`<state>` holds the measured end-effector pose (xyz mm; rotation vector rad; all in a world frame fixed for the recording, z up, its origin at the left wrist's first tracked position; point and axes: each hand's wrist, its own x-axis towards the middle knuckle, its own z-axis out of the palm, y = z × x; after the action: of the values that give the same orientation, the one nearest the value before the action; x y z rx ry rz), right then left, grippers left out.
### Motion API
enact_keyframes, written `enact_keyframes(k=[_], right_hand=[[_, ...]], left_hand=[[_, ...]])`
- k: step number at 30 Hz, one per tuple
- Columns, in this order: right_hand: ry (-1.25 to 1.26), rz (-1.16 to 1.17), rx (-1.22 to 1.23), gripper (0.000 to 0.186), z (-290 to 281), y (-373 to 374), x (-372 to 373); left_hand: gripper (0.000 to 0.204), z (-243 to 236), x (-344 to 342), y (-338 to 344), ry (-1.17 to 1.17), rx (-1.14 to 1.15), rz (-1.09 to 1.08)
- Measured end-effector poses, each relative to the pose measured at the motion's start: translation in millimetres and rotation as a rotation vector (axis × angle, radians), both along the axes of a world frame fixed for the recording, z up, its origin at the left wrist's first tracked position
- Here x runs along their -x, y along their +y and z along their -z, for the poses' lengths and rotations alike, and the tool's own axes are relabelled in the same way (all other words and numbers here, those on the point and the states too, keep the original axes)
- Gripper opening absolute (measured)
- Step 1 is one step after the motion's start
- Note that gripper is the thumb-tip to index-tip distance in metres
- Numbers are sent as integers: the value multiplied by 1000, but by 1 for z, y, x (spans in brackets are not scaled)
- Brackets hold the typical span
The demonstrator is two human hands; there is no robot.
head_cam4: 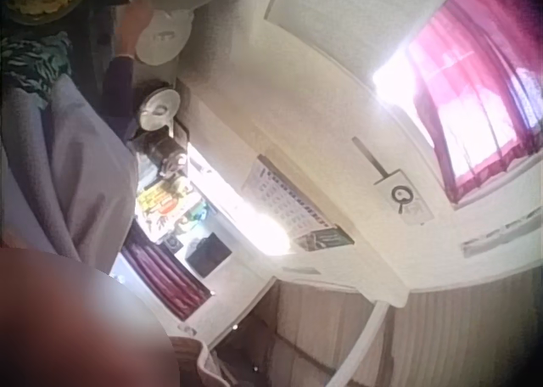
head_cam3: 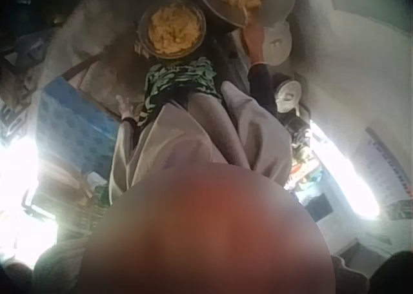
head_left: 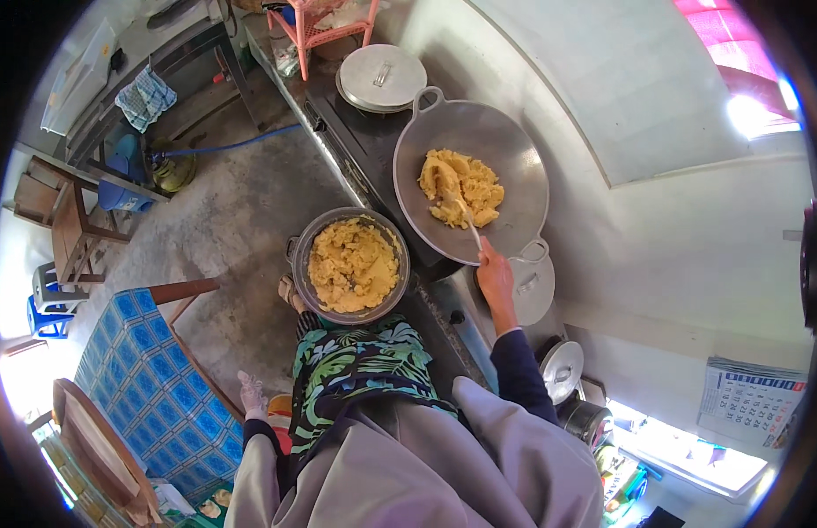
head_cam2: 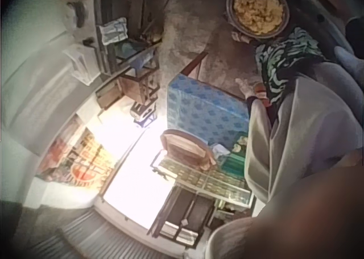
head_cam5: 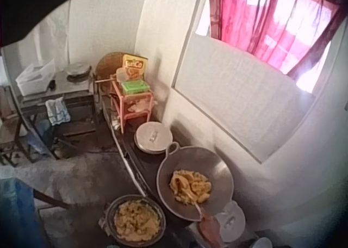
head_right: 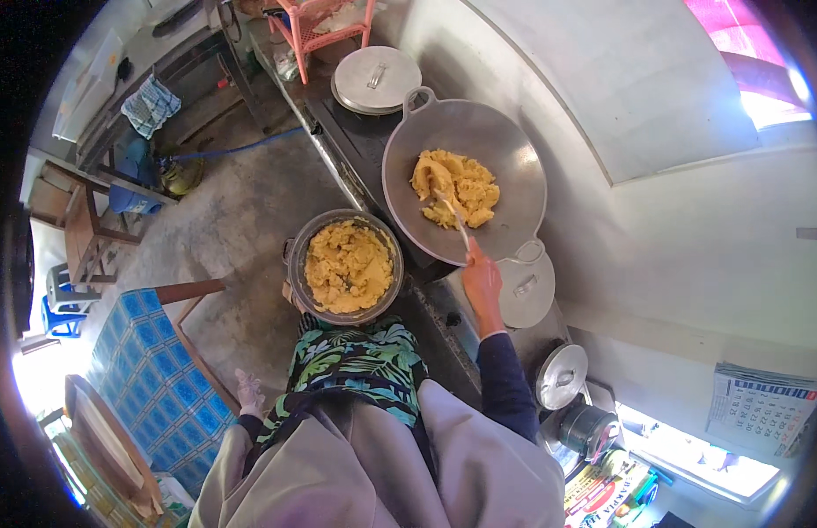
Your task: The person uses a spatula to transfer mashed yellow beans from a bowl into a large wok on a stove and stirs the mixture.
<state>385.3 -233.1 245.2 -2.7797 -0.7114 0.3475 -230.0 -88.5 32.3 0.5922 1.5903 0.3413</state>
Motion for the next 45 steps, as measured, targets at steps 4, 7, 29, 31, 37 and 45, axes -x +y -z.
enact_keyframes(k=[4, 7, 29, 31, 37, 45], right_hand=[[-45, 151, -21, 35, 51, -9, -23], [-138, 43, -49, 34, 86, 4, -72], [-34, 23, -151, 36, 91, -34, -32], [121, 205, -307, 38, 96, -67, -53], [1118, 780, -791, 26, -10, -41, -9], [615, -161, -47, 30, 22, -37, 66]], left_hand=[[56, -15, -35, 1, 82, 105, -88], [61, -4, -45, 21, 31, 73, -50], [61, -20, -90, 35, -82, 49, -8], [61, -24, -114, 39, -108, 37, -4], [54, -35, -143, 70, -137, 38, 119], [59, -36, -265, 113, -143, 59, 472]])
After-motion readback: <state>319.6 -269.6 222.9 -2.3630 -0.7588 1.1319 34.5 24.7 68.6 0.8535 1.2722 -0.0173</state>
